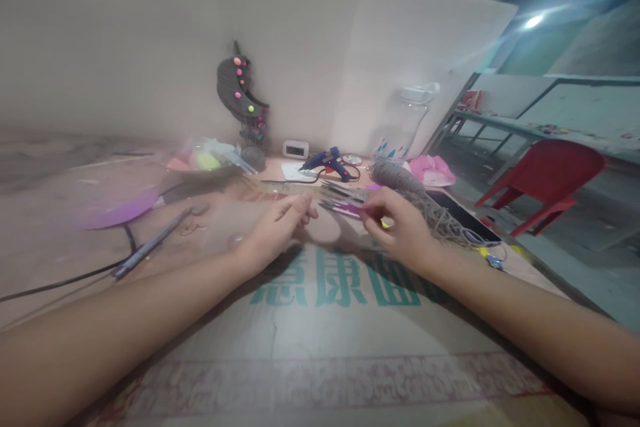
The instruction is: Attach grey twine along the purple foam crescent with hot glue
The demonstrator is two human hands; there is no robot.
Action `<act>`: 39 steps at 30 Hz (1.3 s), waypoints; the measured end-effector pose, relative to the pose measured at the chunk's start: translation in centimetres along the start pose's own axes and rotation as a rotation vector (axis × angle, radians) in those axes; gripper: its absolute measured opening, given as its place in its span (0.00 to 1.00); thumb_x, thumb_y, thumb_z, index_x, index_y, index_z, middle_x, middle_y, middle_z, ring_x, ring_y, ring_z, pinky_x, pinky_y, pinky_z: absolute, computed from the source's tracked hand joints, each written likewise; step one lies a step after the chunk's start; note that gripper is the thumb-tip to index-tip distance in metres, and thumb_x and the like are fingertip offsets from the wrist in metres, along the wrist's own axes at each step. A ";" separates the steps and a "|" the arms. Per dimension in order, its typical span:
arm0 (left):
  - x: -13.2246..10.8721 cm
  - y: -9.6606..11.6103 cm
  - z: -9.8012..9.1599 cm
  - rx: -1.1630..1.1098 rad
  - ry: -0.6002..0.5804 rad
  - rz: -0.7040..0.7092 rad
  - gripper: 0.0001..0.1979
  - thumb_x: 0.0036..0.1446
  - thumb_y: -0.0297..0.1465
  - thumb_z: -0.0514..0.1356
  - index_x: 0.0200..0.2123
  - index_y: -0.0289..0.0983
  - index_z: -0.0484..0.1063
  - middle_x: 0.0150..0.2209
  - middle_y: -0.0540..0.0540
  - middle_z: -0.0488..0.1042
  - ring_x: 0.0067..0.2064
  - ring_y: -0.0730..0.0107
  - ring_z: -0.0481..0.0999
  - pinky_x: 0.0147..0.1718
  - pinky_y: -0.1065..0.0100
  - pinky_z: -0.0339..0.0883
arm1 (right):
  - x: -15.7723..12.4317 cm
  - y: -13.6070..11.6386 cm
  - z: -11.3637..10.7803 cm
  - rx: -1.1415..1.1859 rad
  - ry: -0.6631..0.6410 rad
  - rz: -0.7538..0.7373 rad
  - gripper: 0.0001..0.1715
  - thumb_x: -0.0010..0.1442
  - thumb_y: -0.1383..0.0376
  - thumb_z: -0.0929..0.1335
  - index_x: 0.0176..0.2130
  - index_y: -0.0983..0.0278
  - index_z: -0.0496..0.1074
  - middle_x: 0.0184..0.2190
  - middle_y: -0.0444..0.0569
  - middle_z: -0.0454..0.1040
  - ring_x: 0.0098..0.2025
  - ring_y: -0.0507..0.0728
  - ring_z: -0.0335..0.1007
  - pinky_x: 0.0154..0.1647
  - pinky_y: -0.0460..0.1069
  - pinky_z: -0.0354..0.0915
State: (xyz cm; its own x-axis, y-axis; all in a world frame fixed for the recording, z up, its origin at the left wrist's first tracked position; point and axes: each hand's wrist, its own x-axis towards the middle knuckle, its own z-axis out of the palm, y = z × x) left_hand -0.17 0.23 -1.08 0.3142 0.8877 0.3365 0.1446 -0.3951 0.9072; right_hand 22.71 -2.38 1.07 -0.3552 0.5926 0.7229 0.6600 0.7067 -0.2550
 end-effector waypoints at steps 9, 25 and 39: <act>0.1 0.7 0.1 0.008 -0.098 -0.051 0.20 0.60 0.45 0.53 0.23 0.36 0.62 0.22 0.52 0.64 0.25 0.73 0.64 0.25 0.72 0.56 | -0.4 0.4 -0.2 -0.395 -0.134 -0.432 0.07 0.63 0.70 0.62 0.36 0.65 0.68 0.29 0.49 0.72 0.30 0.53 0.66 0.29 0.47 0.60; 0.2 0.4 0.1 0.084 -0.095 -0.178 0.19 0.57 0.48 0.55 0.30 0.37 0.68 0.21 0.53 0.67 0.21 0.75 0.64 0.18 0.75 0.54 | 0.0 0.2 0.4 -0.003 -0.119 0.232 0.26 0.56 0.57 0.70 0.50 0.64 0.60 0.42 0.52 0.67 0.30 0.52 0.65 0.29 0.48 0.63; -0.3 1.0 0.3 0.139 -0.192 -0.077 0.16 0.57 0.44 0.56 0.31 0.36 0.73 0.29 0.48 0.76 0.30 0.68 0.74 0.30 0.69 0.63 | 0.5 1.8 1.2 0.740 -0.089 0.748 0.18 0.52 0.53 0.72 0.32 0.66 0.71 0.21 0.38 0.63 0.19 0.44 0.49 0.18 0.43 0.47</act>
State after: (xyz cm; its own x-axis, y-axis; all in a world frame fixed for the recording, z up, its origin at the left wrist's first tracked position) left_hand 0.12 -0.47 -0.37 0.4677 0.8606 0.2017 0.2988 -0.3687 0.8802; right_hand 22.97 -0.36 0.17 -0.0918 0.9797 0.1781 0.1731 0.1918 -0.9660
